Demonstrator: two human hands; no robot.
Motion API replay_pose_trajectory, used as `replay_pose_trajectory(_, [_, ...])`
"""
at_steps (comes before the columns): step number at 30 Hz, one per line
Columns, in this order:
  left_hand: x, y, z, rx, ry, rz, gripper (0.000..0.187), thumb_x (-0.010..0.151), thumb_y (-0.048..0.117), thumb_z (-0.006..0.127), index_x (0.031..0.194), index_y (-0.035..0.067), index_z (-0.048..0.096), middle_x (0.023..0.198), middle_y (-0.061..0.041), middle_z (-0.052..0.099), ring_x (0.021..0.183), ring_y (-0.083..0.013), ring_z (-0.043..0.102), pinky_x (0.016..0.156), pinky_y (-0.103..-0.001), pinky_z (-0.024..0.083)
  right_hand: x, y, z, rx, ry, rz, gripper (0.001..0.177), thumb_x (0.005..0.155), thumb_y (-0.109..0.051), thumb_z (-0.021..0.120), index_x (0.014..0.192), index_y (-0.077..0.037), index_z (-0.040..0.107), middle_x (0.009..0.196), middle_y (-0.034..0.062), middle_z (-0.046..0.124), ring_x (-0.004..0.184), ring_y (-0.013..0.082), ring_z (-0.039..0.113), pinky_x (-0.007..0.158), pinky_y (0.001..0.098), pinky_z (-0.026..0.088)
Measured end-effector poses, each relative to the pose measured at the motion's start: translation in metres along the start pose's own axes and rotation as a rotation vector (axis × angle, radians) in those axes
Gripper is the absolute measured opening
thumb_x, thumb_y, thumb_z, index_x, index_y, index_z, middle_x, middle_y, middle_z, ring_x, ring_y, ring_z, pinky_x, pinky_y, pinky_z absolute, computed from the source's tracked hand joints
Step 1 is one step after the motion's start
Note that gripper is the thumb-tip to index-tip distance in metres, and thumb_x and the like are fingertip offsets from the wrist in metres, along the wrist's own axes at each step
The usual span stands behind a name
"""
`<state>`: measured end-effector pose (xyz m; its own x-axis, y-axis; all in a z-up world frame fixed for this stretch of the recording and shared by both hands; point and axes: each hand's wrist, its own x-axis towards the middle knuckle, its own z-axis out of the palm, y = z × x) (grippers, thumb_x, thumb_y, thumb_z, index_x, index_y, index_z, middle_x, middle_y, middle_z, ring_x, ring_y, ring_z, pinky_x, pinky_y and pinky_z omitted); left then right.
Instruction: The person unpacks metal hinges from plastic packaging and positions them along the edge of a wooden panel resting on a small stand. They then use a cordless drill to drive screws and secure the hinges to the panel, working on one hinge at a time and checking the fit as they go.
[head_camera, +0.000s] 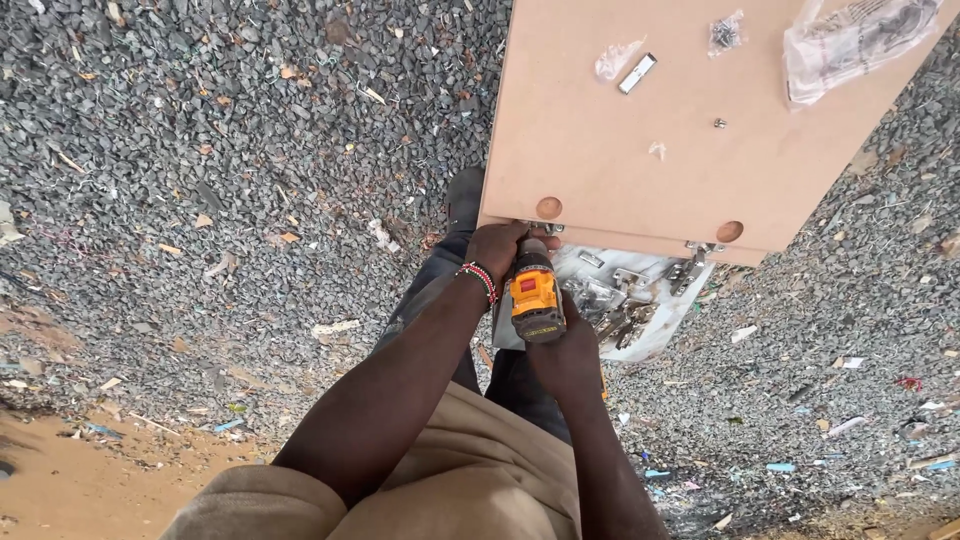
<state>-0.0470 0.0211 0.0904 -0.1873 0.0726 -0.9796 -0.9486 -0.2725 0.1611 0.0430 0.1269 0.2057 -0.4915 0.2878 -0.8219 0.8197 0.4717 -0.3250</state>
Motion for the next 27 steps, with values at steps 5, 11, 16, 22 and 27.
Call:
replay_pose_trajectory(5, [0.025, -0.019, -0.009, -0.028, -0.051, 0.038, 0.036, 0.109, 0.026, 0.070, 0.125, -0.001, 0.088, 0.121, -0.029, 0.089, 0.112, -0.0396, 0.089, 0.096, -0.045, 0.073, -0.007, 0.013, 0.010, -0.008, 0.049, -0.004, 0.063, 0.098, -0.043, 0.074, 0.156, -0.018, 0.074, 0.109, 0.0321, 0.085, 0.117, 0.0633, 0.078, 0.096, 0.0806, 0.062])
replay_pose_trajectory(11, [0.095, -0.054, -0.039, 0.050, -0.162, 0.072, 0.044, 0.115, 0.027, 0.056, 0.125, -0.007, 0.083, 0.113, -0.031, 0.090, 0.090, -0.0317, 0.092, 0.077, -0.035, 0.074, -0.064, 0.011, 0.002, 0.139, 0.151, -0.120, 0.050, 0.098, -0.033, 0.074, 0.142, -0.009, 0.080, 0.107, 0.0304, 0.088, 0.115, 0.0642, 0.078, 0.089, 0.0743, 0.065])
replay_pose_trajectory(16, [0.057, -0.025, -0.052, 0.883, -0.011, 0.419, 0.051, 0.116, 0.052, 0.054, 0.099, 0.025, 0.094, 0.081, -0.009, 0.088, 0.091, -0.0297, 0.089, 0.083, -0.044, 0.070, -0.047, 0.107, 0.038, -0.393, 0.381, -0.663, 0.027, 0.100, -0.026, 0.084, 0.121, -0.010, 0.088, 0.099, 0.0157, 0.087, 0.096, 0.0489, 0.087, 0.067, 0.0591, 0.064])
replay_pose_trajectory(22, [0.045, 0.000, -0.058, 1.227, 0.011, 0.455, 0.069, 0.122, 0.069, 0.044, 0.084, 0.027, 0.084, 0.071, 0.007, 0.084, 0.087, -0.0201, 0.089, 0.092, -0.043, 0.069, -0.008, 0.223, 0.127, -0.587, 0.341, -0.680, 0.029, 0.117, -0.042, 0.072, 0.129, -0.018, 0.083, 0.113, 0.0134, 0.086, 0.128, 0.0354, 0.082, 0.114, 0.0506, 0.064])
replay_pose_trajectory(27, [0.016, 0.003, -0.047, 1.239, 0.075, 0.438, 0.066, 0.123, 0.062, 0.047, 0.088, 0.020, 0.082, 0.078, 0.001, 0.088, 0.092, -0.0212, 0.090, 0.093, -0.040, 0.069, -0.023, 0.250, 0.154, 0.006, 0.314, -0.683, 0.061, 0.090, -0.046, 0.096, 0.144, -0.023, 0.084, 0.132, 0.0052, 0.080, 0.141, 0.0294, 0.067, 0.124, 0.0420, 0.051])
